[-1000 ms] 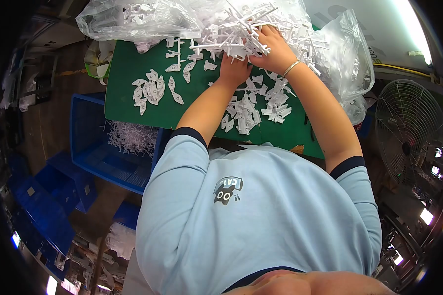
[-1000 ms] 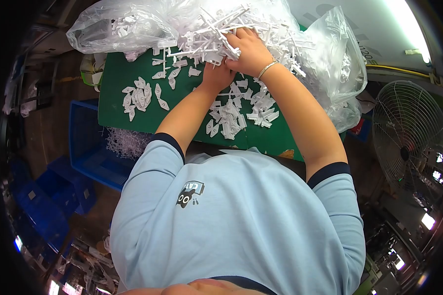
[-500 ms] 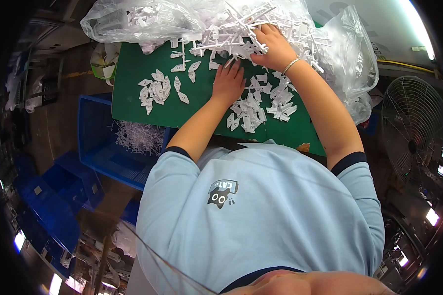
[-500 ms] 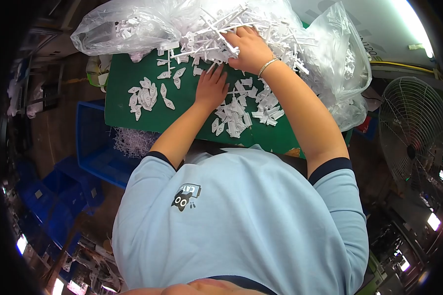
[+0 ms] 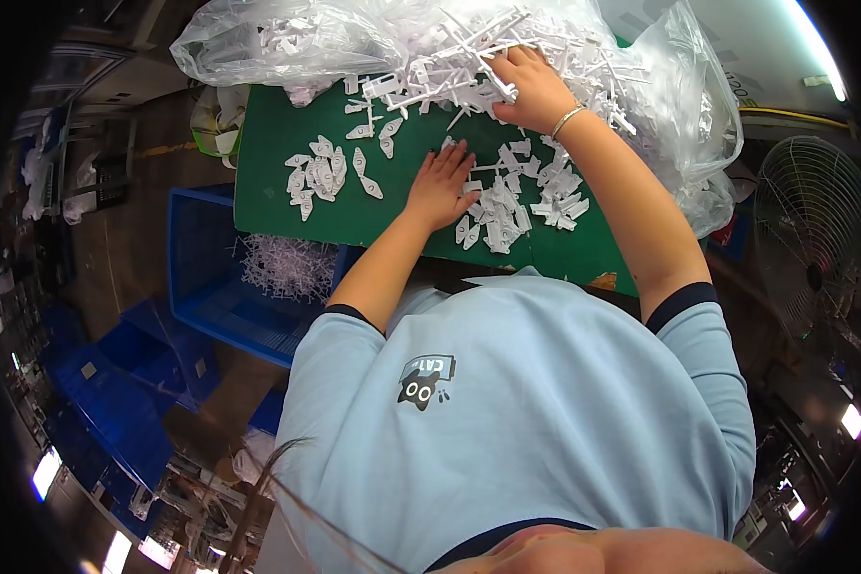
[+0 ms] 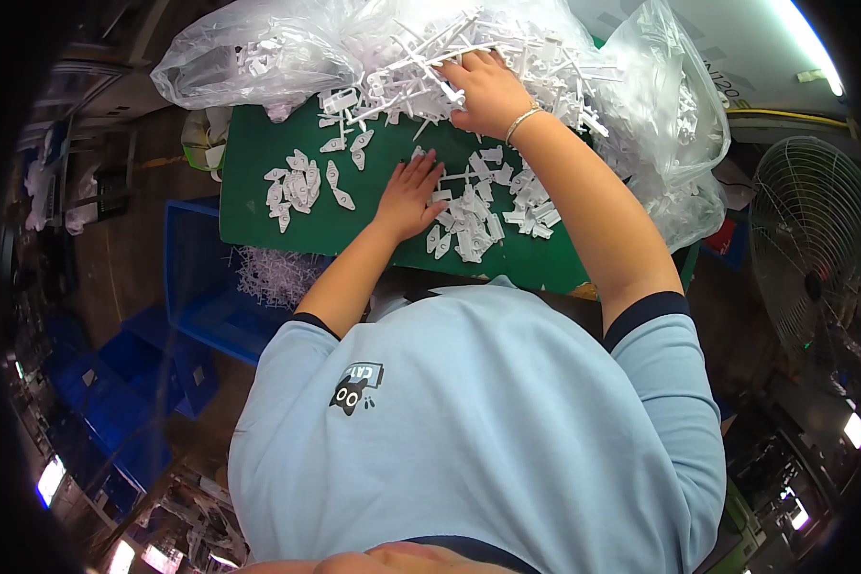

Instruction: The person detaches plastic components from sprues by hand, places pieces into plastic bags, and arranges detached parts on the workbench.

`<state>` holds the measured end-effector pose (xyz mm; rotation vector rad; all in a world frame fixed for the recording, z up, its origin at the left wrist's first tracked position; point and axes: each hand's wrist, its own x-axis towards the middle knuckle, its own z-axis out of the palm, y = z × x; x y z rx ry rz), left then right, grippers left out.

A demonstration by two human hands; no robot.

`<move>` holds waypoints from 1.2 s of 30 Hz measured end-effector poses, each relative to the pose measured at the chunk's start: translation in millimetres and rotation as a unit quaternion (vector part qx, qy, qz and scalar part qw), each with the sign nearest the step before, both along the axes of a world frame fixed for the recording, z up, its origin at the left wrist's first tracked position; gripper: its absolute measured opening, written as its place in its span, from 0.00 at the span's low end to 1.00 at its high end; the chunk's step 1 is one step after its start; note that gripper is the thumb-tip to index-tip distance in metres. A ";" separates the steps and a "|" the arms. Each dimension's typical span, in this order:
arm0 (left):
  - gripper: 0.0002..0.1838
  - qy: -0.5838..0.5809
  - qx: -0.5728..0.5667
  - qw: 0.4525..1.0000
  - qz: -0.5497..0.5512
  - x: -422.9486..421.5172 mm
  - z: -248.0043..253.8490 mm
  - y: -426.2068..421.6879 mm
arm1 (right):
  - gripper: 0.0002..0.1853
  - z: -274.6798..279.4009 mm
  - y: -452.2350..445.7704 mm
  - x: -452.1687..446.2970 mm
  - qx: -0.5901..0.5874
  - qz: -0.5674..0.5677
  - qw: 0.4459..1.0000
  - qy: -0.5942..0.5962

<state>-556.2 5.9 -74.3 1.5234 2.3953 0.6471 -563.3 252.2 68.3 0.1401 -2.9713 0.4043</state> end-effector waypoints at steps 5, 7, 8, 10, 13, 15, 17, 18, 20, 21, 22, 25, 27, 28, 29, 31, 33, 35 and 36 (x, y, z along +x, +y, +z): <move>0.35 0.001 0.030 1.000 -0.001 5.8 7.5 -10.0 | 0.36 0.3 -3.8 1.4 0.008 -0.005 1.000 -0.019; 0.35 0.026 0.034 0.999 0.018 0.4 8.3 -18.2 | 0.34 -0.9 -4.9 1.9 0.001 -0.008 1.000 -0.020; 0.35 0.025 0.051 0.997 0.059 -4.5 5.8 -23.1 | 0.33 -1.2 -5.6 1.8 -0.004 -0.011 1.000 -0.020; 0.34 0.030 0.074 0.992 0.095 -11.9 9.6 -31.5 | 0.33 -0.5 -8.9 2.8 -0.003 -0.016 1.000 -0.025; 0.33 0.011 0.115 0.989 0.090 -15.1 15.9 -31.3 | 0.33 -4.8 -10.2 2.4 0.003 -0.016 0.999 -0.040; 0.30 0.008 0.140 0.982 0.127 -14.1 14.2 -24.2 | 0.33 -9.2 -10.7 2.8 0.008 -0.012 0.999 -0.049; 0.28 0.005 0.167 0.972 0.163 -18.0 11.5 -21.4 | 0.33 -12.0 -11.1 2.5 0.029 -0.011 0.997 -0.069; 0.26 0.023 0.151 0.970 0.188 -22.0 10.6 -21.6 | 0.33 -9.7 -12.3 2.7 0.030 -0.010 0.997 -0.067; 0.24 0.043 0.136 0.966 0.213 -33.9 8.6 -23.0 | 0.33 -5.1 -14.6 4.1 0.041 -0.019 0.996 -0.076; 0.23 0.062 0.124 0.966 0.219 -41.8 7.7 -25.6 | 0.33 -5.5 -13.5 3.5 0.041 -0.019 0.996 -0.075; 0.22 0.080 0.111 0.965 0.225 -46.7 6.8 -29.0 | 0.31 -6.8 -12.0 3.5 0.036 -0.012 0.997 -0.068; 0.27 0.060 0.049 0.980 0.184 -55.5 8.1 -36.0 | 0.30 -4.4 -13.2 2.3 0.033 -0.012 0.997 -0.073; 0.29 0.091 0.009 0.981 0.169 -47.5 5.1 -37.9 | 0.32 -2.7 -15.0 2.9 0.035 -0.019 0.996 -0.086; 0.32 0.121 -0.031 0.980 0.153 -42.2 2.4 -38.5 | 0.30 -2.3 -15.5 3.7 0.039 -0.015 0.996 -0.075; 0.32 0.121 -0.031 0.980 0.153 -37.6 -0.5 -38.9 | 0.28 -2.0 -15.3 4.1 0.043 -0.012 0.997 -0.065; 0.34 0.090 -0.026 0.987 0.131 -27.9 -2.0 -38.8 | 0.29 -0.2 -14.9 3.2 0.044 -0.012 0.996 -0.075; 0.34 0.084 -0.028 0.988 0.126 -19.4 -2.7 -38.5 | 0.29 -1.7 -15.1 3.3 0.045 -0.011 0.995 -0.085; 0.34 0.078 -0.031 0.989 0.121 -11.6 -1.7 -37.2 | 0.30 -6.5 -14.2 1.4 0.049 -0.015 0.996 -0.078; 0.35 0.064 -0.034 0.993 0.095 -7.8 0.8 -36.1 | 0.30 -8.7 -13.6 0.8 0.049 -0.014 0.996 -0.078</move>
